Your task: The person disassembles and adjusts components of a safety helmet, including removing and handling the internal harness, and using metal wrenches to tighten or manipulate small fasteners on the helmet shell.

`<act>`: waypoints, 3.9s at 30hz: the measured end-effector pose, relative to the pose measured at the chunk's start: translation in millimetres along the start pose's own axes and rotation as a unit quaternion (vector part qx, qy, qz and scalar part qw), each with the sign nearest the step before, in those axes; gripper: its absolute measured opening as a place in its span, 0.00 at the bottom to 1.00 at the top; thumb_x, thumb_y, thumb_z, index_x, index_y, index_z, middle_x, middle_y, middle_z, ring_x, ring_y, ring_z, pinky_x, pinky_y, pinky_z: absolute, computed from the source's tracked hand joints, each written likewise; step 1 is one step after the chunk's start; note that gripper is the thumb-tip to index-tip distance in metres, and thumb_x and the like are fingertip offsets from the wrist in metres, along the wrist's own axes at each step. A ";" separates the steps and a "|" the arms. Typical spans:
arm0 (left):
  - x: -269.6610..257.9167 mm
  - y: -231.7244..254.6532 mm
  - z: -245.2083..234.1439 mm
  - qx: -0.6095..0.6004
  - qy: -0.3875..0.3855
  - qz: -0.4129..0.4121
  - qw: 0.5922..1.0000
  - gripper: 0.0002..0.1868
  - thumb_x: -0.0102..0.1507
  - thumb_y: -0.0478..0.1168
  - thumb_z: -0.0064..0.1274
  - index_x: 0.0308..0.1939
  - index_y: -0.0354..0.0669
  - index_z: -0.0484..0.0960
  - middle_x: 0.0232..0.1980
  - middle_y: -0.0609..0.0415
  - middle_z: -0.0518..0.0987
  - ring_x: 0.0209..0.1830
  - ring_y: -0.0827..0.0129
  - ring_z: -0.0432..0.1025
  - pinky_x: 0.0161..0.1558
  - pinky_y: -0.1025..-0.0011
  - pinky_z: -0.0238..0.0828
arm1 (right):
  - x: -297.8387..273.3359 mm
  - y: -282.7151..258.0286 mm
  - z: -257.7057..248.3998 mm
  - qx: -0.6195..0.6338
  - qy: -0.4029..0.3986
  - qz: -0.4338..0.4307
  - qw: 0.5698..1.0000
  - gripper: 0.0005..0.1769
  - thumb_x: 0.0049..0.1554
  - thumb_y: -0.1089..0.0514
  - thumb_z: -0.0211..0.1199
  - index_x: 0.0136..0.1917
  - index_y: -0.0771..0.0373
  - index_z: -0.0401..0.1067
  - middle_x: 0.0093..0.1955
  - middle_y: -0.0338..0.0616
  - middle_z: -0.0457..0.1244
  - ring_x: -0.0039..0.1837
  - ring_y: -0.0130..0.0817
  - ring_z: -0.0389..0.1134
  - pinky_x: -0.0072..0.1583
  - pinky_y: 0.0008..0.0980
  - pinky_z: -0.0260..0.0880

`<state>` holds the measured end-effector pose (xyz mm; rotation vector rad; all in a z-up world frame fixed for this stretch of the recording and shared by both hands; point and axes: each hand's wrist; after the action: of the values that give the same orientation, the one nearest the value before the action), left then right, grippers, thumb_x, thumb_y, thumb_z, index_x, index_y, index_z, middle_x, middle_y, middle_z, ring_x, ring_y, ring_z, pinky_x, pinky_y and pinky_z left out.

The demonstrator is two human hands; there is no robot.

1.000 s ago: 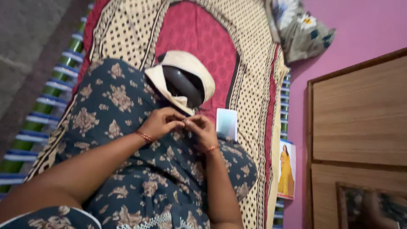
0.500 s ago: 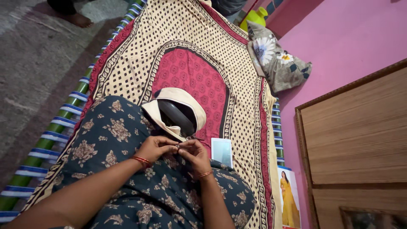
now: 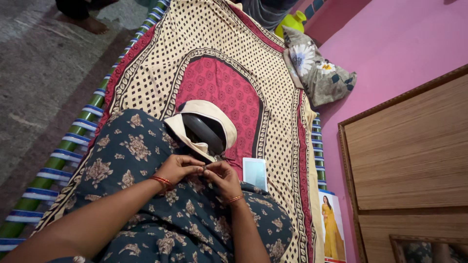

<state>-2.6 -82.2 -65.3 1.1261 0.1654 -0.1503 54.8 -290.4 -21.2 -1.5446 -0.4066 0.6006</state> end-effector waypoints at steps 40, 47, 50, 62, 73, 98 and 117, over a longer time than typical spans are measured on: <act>0.3 0.4 -4.0 0.002 0.002 0.013 1.000 0.11 0.64 0.34 0.59 0.48 0.33 0.86 0.42 0.51 0.86 0.39 0.73 0.81 0.42 0.75 0.79 | -6.8 -3.1 5.5 -0.021 0.015 -0.098 0.995 0.09 0.63 0.65 0.66 0.56 0.69 0.74 0.56 0.43 0.70 0.59 0.30 0.71 0.64 0.30 0.71; 5.5 -5.9 -6.0 -0.024 -0.004 0.016 1.000 0.11 0.63 0.34 0.59 0.48 0.32 0.86 0.42 0.50 0.87 0.39 0.72 0.82 0.42 0.74 0.80 | -5.7 -11.9 16.6 -0.058 0.058 -0.043 0.996 0.08 0.61 0.63 0.66 0.55 0.65 0.74 0.53 0.41 0.70 0.56 0.28 0.71 0.60 0.28 0.71; 4.8 -6.1 -5.8 -0.014 -0.005 0.023 1.000 0.12 0.63 0.33 0.60 0.49 0.32 0.87 0.43 0.50 0.87 0.40 0.73 0.80 0.43 0.75 0.79 | -11.1 -13.4 19.4 -0.117 0.075 -0.001 0.990 0.07 0.61 0.62 0.66 0.54 0.64 0.75 0.51 0.43 0.71 0.52 0.28 0.71 0.55 0.27 0.70; 4.0 0.6 -3.8 -0.030 0.002 0.012 0.999 0.11 0.63 0.32 0.59 0.48 0.32 0.86 0.44 0.49 0.87 0.41 0.69 0.82 0.45 0.73 0.81 | -9.8 -15.8 19.6 -0.103 0.070 -0.074 0.989 0.15 0.62 0.63 0.65 0.62 0.65 0.70 0.54 0.41 0.69 0.57 0.27 0.71 0.60 0.28 0.71; 2.9 2.5 -3.6 -0.023 0.001 0.001 1.000 0.11 0.62 0.31 0.59 0.49 0.32 0.86 0.43 0.49 0.87 0.41 0.69 0.82 0.44 0.73 0.80 | -10.0 -29.8 23.0 -0.145 0.112 -0.086 0.979 0.16 0.63 0.63 0.63 0.63 0.64 0.70 0.53 0.40 0.69 0.55 0.27 0.70 0.58 0.28 0.70; 8.0 -4.8 -5.6 -0.020 -0.011 0.015 1.000 0.12 0.62 0.30 0.59 0.50 0.33 0.86 0.43 0.49 0.87 0.41 0.70 0.81 0.45 0.73 0.80 | -15.1 -48.6 32.7 -0.218 0.117 -0.113 0.962 0.19 0.62 0.61 0.63 0.66 0.66 0.69 0.50 0.43 0.71 0.54 0.30 0.73 0.58 0.30 0.72; 7.2 -3.1 -5.6 0.005 -0.004 0.033 0.999 0.12 0.61 0.31 0.61 0.50 0.33 0.87 0.43 0.50 0.87 0.40 0.74 0.79 0.45 0.75 0.78 | -17.9 -56.9 35.2 -0.280 0.094 -0.177 0.939 0.16 0.53 0.61 0.72 0.53 0.65 0.74 0.52 0.46 0.68 0.54 0.34 0.72 0.56 0.31 0.72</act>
<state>3.5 -78.7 -72.0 1.1403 0.1203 -0.0976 25.4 -268.8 37.8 -1.9862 -0.7326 0.0443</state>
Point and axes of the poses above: each hand's wrist, its own x-axis towards the middle knuckle, its own z-axis out of the palm, y = z × x
